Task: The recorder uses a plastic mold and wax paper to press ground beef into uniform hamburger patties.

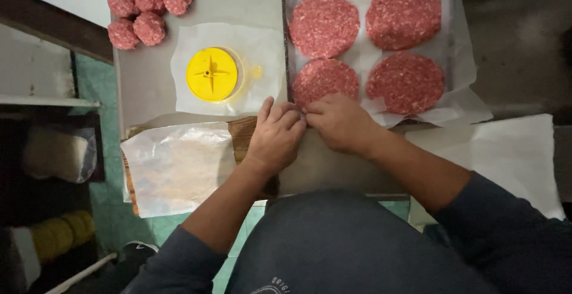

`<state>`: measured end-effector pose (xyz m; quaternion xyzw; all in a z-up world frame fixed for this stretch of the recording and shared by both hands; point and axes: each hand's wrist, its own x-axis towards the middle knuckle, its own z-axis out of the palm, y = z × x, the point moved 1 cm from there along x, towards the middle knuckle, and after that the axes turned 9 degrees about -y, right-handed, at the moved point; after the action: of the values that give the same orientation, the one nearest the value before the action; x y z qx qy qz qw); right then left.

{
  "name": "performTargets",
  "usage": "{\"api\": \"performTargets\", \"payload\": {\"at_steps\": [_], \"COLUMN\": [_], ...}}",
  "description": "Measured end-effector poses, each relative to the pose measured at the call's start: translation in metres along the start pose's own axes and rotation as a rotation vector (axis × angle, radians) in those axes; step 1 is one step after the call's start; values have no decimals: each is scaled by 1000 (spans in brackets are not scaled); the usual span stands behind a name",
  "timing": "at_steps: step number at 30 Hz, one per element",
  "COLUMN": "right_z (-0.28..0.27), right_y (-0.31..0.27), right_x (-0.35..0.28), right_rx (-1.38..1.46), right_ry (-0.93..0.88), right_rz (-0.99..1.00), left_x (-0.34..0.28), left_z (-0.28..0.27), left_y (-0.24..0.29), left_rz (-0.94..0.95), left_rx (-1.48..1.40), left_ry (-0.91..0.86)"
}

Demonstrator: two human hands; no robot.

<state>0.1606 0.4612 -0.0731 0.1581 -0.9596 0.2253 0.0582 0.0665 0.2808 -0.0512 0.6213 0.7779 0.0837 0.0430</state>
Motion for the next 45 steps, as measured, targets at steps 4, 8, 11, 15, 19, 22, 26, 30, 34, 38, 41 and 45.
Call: {"api": "performTargets", "payload": {"at_steps": [4,8,11,15,19,22,26,30,34,38,41,45], "right_z": [-5,-13,-20,-10,12,15,29,-5,-3,1,7,-6], "right_y": [-6,-10,0,1,-4,-9,-21,-51,-76,-96,-101,-107], "right_x": [-3,-4,2,7,-3,-11,-9,-4,-11,-17,-17,-7], "right_rx": [65,83,126,-48,-58,-14,106,-3,-1,69,189,401], "right_ry": [-28,-69,50,-1,-195,-211,-239,-83,-52,-49,-33,-64], "right_rz": [14,62,33,-22,-28,8,-1,15,41,33,50,229], "left_x": [-2,-9,-13,-26,-40,-56,-99,-122,-127,-103,-110,-66], "left_z": [0,-7,-12,-16,-23,-29,-50,-48,-42,-73,-71,-117], "left_y": [0,5,8,12,16,16,6,-65,-134,-138,-140,-85], "left_rz": [-3,-9,-23,-20,-38,-51,-112,-152,-310,-521,-316,-181], "left_rx": [-24,-98,-117,-132,-178,-213,-193,-160,11,79,4,-285], "left_ry": [3,61,82,104,128,171,210,244,44,-476,-193,-184]}}
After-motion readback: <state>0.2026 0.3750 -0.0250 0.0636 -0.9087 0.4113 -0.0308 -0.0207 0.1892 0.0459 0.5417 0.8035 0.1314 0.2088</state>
